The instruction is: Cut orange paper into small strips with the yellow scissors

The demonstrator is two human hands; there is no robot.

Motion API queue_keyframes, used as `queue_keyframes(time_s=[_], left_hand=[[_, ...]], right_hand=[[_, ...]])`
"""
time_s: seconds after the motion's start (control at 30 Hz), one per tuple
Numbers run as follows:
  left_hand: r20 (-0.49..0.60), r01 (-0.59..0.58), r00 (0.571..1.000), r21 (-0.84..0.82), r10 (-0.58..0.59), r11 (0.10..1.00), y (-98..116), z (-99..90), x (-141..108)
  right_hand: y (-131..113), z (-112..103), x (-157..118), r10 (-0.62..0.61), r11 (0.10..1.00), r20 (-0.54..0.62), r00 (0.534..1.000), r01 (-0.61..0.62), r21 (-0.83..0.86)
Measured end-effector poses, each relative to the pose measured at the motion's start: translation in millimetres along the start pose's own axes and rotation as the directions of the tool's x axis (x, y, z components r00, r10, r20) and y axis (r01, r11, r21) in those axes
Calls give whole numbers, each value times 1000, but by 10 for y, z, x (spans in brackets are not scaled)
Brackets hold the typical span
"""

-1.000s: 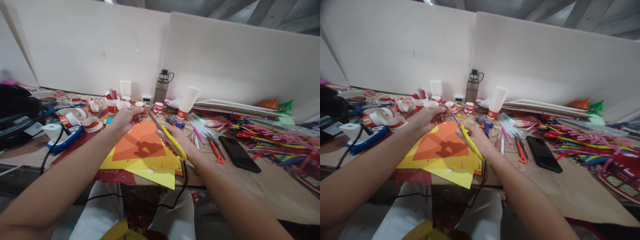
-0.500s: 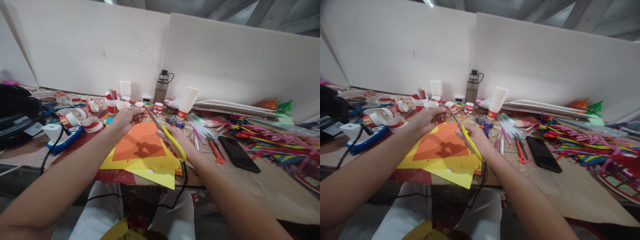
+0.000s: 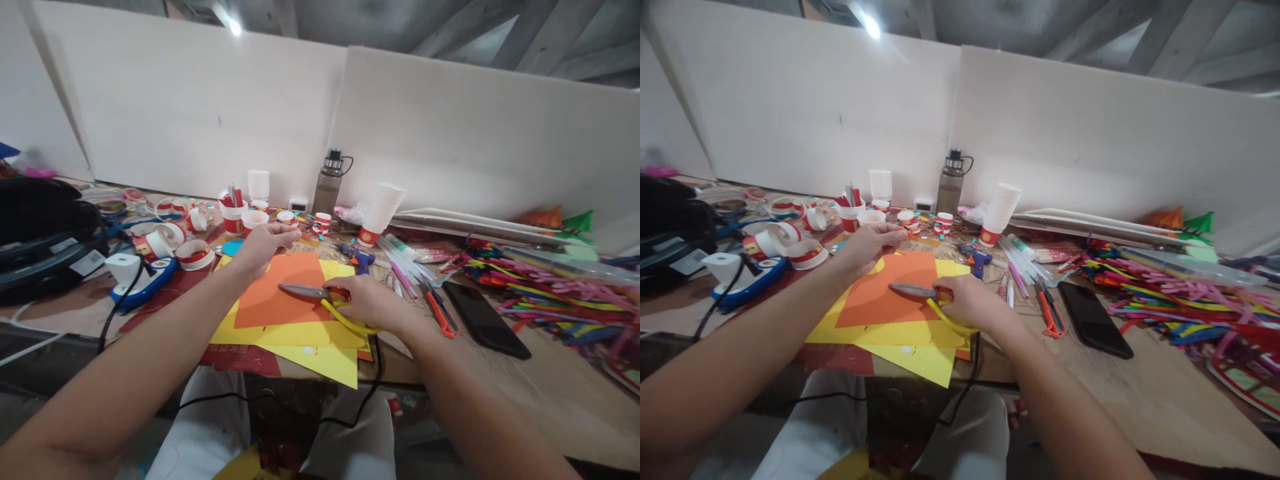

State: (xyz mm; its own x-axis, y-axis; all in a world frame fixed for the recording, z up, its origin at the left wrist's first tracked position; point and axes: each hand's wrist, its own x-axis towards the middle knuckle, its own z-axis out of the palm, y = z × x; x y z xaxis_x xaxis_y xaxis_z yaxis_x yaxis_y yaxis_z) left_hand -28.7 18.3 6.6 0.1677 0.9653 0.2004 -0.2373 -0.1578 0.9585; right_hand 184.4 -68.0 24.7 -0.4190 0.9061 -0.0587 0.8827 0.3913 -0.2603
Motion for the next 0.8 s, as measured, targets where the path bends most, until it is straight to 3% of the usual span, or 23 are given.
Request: queue_keyframes(time_s=[0.1, 0.17, 0.27, 0.33, 0.6, 0.67, 0.73, 0.8], left_hand=[[43, 20, 999, 57, -23, 998, -30, 37, -26], [52, 9, 999, 77, -13, 997, -53, 76, -49], [94, -11, 996, 38, 7, 999, -82, 135, -80], [104, -1, 995, -38, 5, 999, -87, 167, -100], [84, 23, 996, -214, -5, 977, -52, 210, -144], [-10, -11, 1000, -235, 9, 972, -39, 191, -115], [-197, -97, 979, -268, 44, 958, -7, 142, -61], [-426, -234, 901, -321, 81, 918, 45, 58, 7]], right_hand=[[-14, -87, -22, -24, 999, 7, 1000, 24, -32], [-60, -137, -4, 20, 1000, -155, 988, -18, 13], [-170, -156, 92, 98, 975, -432, 896, 1, 224], [-237, -129, 198, 123, 934, -509, 852, 75, 350], [-264, -46, 647, 194, 720, -503, 842, 225, 656], [-262, -81, 767, 203, 710, -498, 843, 223, 668], [-284, -129, 927, 215, 715, -498, 840, 212, 666], [-341, -176, 1129, 217, 735, -502, 837, 198, 648]])
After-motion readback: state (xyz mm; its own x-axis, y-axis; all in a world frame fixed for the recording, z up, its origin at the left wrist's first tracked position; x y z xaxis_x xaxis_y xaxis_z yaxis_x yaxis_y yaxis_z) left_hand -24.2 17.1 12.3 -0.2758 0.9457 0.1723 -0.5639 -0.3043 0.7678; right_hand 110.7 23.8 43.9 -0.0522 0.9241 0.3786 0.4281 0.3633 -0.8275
